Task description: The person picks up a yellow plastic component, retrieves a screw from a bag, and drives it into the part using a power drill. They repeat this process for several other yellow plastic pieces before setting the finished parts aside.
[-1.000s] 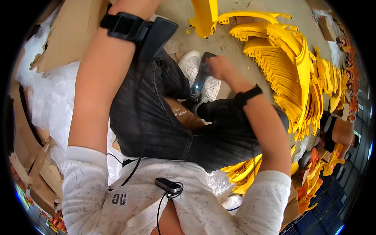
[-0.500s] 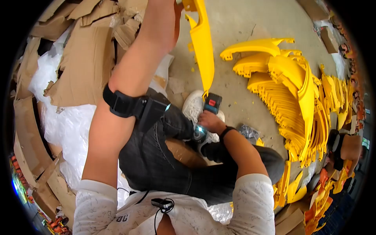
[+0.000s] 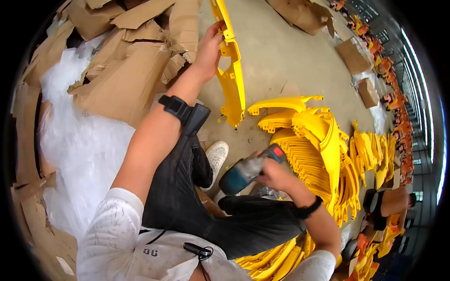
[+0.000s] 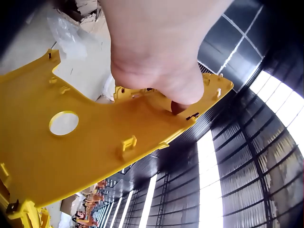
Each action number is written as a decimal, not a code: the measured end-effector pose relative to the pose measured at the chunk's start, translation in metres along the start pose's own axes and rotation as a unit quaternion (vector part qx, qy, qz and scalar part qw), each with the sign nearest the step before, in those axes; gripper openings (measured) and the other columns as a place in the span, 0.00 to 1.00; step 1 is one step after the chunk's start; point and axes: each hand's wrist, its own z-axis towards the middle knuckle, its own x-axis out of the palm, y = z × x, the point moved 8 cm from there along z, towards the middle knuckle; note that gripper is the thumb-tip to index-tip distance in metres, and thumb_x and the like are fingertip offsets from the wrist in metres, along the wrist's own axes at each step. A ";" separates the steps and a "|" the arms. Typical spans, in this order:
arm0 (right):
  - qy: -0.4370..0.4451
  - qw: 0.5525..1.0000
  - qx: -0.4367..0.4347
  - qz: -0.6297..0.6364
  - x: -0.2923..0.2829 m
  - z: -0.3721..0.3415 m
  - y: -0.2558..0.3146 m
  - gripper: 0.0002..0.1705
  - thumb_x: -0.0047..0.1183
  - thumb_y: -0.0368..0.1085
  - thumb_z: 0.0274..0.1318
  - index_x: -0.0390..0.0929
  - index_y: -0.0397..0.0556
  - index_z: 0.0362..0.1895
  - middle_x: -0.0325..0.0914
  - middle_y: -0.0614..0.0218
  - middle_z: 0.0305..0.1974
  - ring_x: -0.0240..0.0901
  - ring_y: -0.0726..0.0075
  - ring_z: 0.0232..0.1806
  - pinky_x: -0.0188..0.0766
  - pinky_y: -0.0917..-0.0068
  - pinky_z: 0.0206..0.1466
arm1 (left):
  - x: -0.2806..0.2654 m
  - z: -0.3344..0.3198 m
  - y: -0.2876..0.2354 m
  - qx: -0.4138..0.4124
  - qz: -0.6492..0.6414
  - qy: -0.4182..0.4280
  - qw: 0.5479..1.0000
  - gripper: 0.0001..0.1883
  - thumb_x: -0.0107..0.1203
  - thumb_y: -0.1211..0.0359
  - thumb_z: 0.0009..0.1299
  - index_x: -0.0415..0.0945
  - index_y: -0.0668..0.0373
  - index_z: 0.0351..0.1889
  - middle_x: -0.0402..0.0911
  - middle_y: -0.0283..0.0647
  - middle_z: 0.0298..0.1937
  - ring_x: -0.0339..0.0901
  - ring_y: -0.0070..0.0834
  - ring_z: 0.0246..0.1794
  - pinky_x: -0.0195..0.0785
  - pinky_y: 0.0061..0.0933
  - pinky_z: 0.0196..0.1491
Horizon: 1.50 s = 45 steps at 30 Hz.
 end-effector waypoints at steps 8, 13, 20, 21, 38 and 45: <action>-0.379 0.850 0.074 0.358 -0.090 -0.056 0.044 0.39 0.57 0.30 0.58 0.51 0.40 0.69 0.66 0.58 0.61 0.66 0.63 0.62 0.61 0.65 0.65 | 0.011 -0.008 -0.008 0.051 0.008 -0.055 0.997 0.31 0.57 0.73 0.67 0.50 0.59 0.62 0.64 0.45 0.62 0.69 0.32 0.57 0.65 0.31 0.58; -0.469 0.788 0.009 0.399 -0.105 -0.050 0.049 0.35 0.62 0.25 0.46 0.62 0.46 0.61 0.71 0.62 0.46 0.72 0.69 0.34 0.71 0.70 0.39 | 0.003 -0.011 0.002 0.027 -0.057 -0.103 0.993 0.33 0.62 0.72 0.65 0.54 0.61 0.63 0.73 0.42 0.55 0.73 0.31 0.54 0.67 0.30 0.56; -0.537 0.707 -0.061 0.456 -0.108 -0.051 0.047 0.36 0.53 0.23 0.55 0.58 0.51 0.68 0.68 0.65 0.52 0.65 0.75 0.31 0.66 0.73 0.32 | 0.024 -0.014 -0.003 0.002 -0.054 0.057 0.997 0.17 0.64 0.73 0.64 0.74 0.62 0.50 0.81 0.36 0.45 0.78 0.26 0.47 0.70 0.28 0.53; -0.539 0.715 -0.075 0.439 -0.109 -0.052 0.052 0.33 0.50 0.24 0.57 0.58 0.48 0.68 0.68 0.65 0.52 0.64 0.75 0.31 0.66 0.74 0.32 | 0.029 -0.017 -0.003 -0.017 -0.047 0.073 0.996 0.18 0.64 0.74 0.63 0.74 0.62 0.50 0.81 0.36 0.46 0.78 0.26 0.47 0.70 0.28 0.53; -0.430 0.727 0.009 0.535 -0.108 -0.037 0.048 0.32 0.61 0.34 0.38 0.67 0.35 0.50 0.72 0.65 0.30 0.65 0.79 0.25 0.61 0.83 0.34 | 0.053 -0.032 0.006 -0.024 0.157 0.211 0.964 0.19 0.60 0.84 0.59 0.66 0.59 0.44 0.84 0.51 0.40 0.83 0.38 0.44 0.78 0.33 0.46; -0.409 0.739 0.047 0.534 -0.103 -0.026 0.040 0.29 0.63 0.36 0.40 0.68 0.35 0.48 0.72 0.65 0.29 0.66 0.80 0.26 0.59 0.85 0.32 | 0.055 -0.032 0.011 -0.036 0.149 0.229 0.961 0.21 0.60 0.83 0.61 0.63 0.57 0.47 0.84 0.51 0.40 0.83 0.37 0.44 0.79 0.33 0.47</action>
